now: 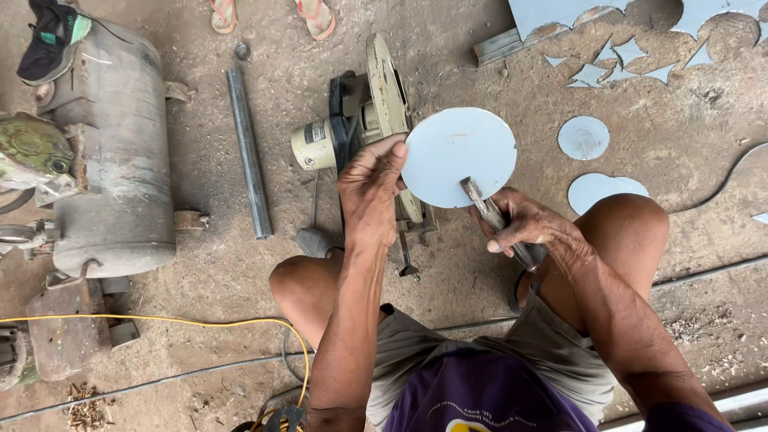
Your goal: The person uses a bench grinder to smooth the edges of small circular metal discs. They hold each disc with pliers, press it against the spinning wheel, rotate it to grind all sides, and then place it on the floor with other finished discs.
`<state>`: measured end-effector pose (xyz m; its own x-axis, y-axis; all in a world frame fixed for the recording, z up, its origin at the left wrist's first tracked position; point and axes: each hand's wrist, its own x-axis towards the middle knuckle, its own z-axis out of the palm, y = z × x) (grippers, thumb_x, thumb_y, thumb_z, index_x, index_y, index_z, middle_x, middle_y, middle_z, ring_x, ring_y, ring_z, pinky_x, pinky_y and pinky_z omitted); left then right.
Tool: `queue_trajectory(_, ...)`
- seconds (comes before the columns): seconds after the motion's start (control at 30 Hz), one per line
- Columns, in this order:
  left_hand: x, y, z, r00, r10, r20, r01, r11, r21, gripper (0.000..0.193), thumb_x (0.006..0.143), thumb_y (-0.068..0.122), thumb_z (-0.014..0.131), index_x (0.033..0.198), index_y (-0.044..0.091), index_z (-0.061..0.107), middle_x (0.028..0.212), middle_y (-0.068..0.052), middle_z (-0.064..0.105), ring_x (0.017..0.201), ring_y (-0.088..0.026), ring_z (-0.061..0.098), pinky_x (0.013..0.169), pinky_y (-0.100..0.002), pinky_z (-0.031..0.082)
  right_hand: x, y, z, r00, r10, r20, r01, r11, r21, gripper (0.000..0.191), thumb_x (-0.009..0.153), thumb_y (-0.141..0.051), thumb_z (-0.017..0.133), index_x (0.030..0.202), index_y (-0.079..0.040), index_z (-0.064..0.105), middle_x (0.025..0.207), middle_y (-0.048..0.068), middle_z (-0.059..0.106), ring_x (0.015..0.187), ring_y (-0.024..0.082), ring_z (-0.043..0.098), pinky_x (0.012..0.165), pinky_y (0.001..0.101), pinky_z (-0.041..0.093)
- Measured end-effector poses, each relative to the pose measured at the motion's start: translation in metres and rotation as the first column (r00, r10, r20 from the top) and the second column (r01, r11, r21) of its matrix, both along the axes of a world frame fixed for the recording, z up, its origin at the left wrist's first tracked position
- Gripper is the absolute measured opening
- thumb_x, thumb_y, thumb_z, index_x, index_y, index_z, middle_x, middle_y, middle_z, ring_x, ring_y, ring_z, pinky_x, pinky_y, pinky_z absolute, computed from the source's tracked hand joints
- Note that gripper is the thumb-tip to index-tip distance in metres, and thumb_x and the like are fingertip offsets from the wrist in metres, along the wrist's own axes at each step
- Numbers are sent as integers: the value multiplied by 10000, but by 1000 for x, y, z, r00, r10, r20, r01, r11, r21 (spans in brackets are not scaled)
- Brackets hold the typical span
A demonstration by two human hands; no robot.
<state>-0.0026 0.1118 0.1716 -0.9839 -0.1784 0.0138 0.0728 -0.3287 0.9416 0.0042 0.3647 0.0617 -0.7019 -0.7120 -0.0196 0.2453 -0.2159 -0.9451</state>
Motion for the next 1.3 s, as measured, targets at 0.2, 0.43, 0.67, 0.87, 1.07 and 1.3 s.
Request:
queue_trajectory(0.2,18,-7,-5,998,44,44,-51,983,176,309,931,180,745,1191,16,707,1039,-112,771,909,-187,756,801,-357,642,1,-5,-3,1000,0,25,0,1000,-3,444,676,-81,881,1000,28,596,605,55,586,418,123,571,382,272,460)
queue_trajectory(0.43,25,-10,-31,988,-7,155,10,1000,-14,331,940,263,794,1112,-14,742,940,-127,764,797,-191,745,694,-349,672,6,-15,2,998,-3,55,0,998,60,428,684,-85,859,1009,22,603,606,62,586,412,128,572,369,271,466)
queue_trajectory(0.67,40,14,-57,977,-16,213,-9,993,116,303,876,254,801,1072,36,726,919,-87,770,768,-161,748,657,-308,645,11,-20,-3,997,-47,67,42,996,84,428,704,-118,880,986,22,590,631,62,590,462,133,590,395,270,473)
queue_trajectory(0.87,48,19,-76,984,-11,175,3,999,42,247,926,255,771,999,27,713,865,-97,768,772,-166,770,705,-311,676,10,-22,-1,996,-37,84,31,997,70,419,728,-117,882,983,36,586,620,75,589,464,140,593,390,284,476)
queue_trajectory(1.07,41,2,-77,979,205,25,-204,979,-14,342,935,264,805,1140,27,668,1023,-104,716,913,-169,717,789,-302,633,8,-26,12,994,-101,-37,107,940,323,662,708,-133,880,1255,41,552,615,91,625,449,138,610,408,290,500)
queue_trajectory(1.3,38,25,-59,911,155,-383,-379,684,-624,527,893,276,844,1316,57,618,1152,-119,694,1040,-210,713,755,-297,662,5,-41,2,900,-79,-428,361,685,633,714,678,-241,958,1199,23,548,717,124,712,534,166,653,479,321,551)
